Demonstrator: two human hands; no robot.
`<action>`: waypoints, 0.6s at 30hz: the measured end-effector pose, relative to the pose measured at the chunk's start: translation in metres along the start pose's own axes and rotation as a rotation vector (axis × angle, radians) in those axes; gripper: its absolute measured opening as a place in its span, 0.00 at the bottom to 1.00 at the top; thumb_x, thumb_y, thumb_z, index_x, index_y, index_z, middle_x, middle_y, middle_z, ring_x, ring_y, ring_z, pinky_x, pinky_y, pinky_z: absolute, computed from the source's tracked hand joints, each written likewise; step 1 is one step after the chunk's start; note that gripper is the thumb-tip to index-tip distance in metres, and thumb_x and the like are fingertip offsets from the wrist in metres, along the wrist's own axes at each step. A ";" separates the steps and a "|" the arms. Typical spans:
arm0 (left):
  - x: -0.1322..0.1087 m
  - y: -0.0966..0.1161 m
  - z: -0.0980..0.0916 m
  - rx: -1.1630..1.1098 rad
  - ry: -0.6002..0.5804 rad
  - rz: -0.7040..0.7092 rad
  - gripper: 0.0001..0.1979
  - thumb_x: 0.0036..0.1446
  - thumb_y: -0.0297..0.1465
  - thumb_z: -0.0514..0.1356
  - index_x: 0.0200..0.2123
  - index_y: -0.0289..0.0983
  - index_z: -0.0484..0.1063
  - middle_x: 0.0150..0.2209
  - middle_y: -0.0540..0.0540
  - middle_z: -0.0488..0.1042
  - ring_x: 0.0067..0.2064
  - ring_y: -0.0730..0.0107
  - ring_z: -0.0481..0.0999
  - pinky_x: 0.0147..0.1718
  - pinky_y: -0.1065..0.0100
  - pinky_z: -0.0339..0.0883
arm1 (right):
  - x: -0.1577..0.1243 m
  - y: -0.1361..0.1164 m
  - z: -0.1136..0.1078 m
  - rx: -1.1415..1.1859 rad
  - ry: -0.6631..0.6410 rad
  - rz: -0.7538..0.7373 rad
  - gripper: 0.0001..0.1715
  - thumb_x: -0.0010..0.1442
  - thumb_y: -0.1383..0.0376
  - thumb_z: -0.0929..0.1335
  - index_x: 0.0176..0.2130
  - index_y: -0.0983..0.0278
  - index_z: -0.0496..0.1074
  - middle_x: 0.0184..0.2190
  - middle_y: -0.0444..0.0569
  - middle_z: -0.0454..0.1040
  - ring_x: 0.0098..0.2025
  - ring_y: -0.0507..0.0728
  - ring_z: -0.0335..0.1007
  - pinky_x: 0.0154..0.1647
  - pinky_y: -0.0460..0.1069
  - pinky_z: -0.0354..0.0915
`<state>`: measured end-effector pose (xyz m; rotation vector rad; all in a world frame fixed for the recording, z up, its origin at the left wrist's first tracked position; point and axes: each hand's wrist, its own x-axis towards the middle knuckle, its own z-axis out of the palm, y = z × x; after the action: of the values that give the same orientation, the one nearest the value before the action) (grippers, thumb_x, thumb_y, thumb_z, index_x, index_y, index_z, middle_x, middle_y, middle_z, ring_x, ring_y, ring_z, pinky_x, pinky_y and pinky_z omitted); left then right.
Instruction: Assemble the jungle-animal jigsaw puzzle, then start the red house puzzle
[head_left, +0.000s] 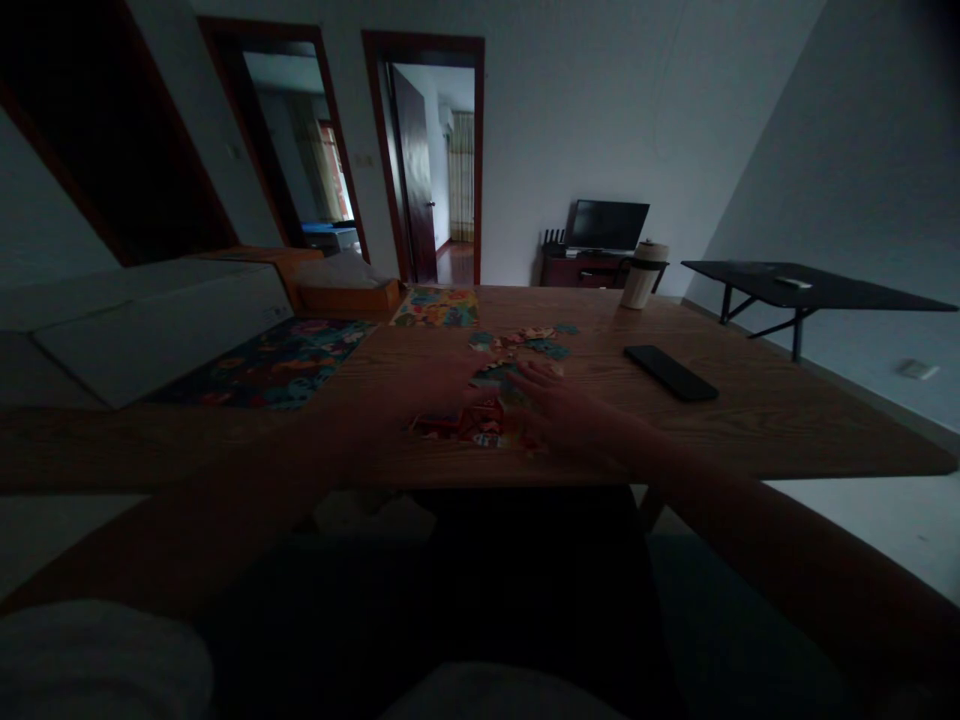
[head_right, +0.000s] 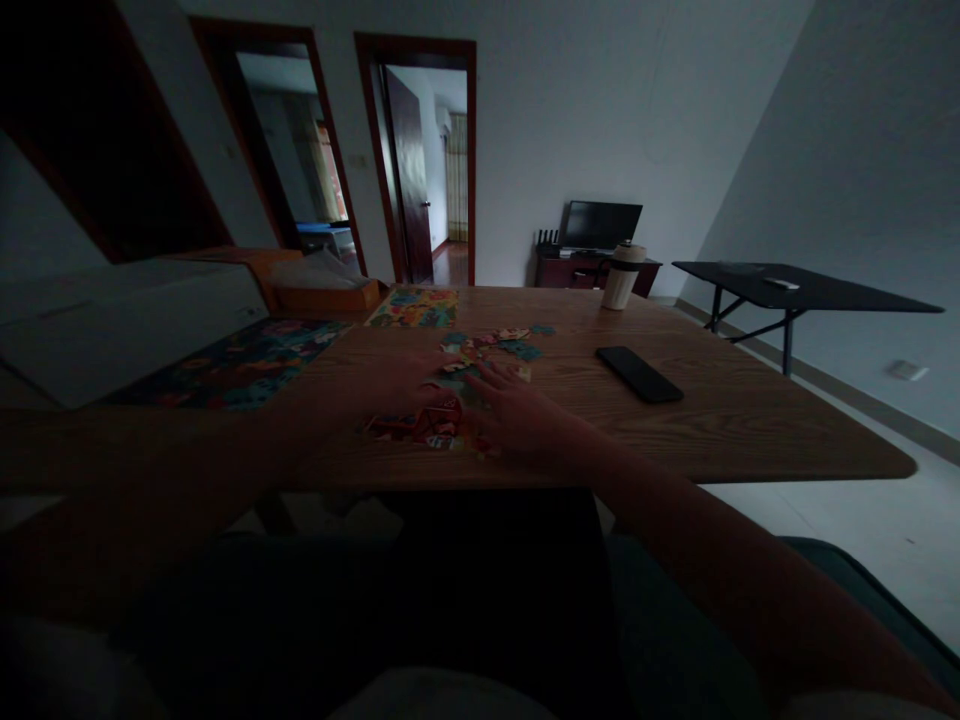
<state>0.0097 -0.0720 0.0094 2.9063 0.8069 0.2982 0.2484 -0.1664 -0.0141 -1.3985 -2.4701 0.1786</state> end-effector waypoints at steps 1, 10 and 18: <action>-0.015 0.007 0.007 0.002 -0.071 0.022 0.27 0.73 0.48 0.55 0.66 0.39 0.71 0.65 0.37 0.74 0.61 0.51 0.75 0.61 0.55 0.66 | -0.010 -0.002 0.007 -0.008 -0.061 -0.016 0.41 0.75 0.45 0.60 0.78 0.59 0.55 0.78 0.59 0.53 0.79 0.71 0.45 0.75 0.70 0.48; -0.101 0.042 0.042 0.250 -0.090 0.036 0.38 0.68 0.50 0.63 0.76 0.45 0.60 0.76 0.36 0.59 0.74 0.35 0.58 0.69 0.36 0.52 | -0.058 -0.012 0.034 -0.097 -0.071 -0.135 0.63 0.61 0.33 0.71 0.79 0.61 0.53 0.76 0.65 0.57 0.74 0.78 0.55 0.71 0.71 0.55; -0.114 0.030 0.057 0.353 0.108 0.134 0.28 0.70 0.44 0.63 0.71 0.48 0.69 0.69 0.36 0.71 0.65 0.40 0.73 0.62 0.40 0.66 | -0.063 0.006 0.029 -0.256 0.119 -0.275 0.37 0.67 0.45 0.71 0.66 0.63 0.73 0.62 0.64 0.74 0.62 0.74 0.69 0.65 0.71 0.63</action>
<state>-0.0584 -0.1602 -0.0597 3.3084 0.7479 0.3616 0.2741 -0.2163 -0.0556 -1.1019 -2.6188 -0.2802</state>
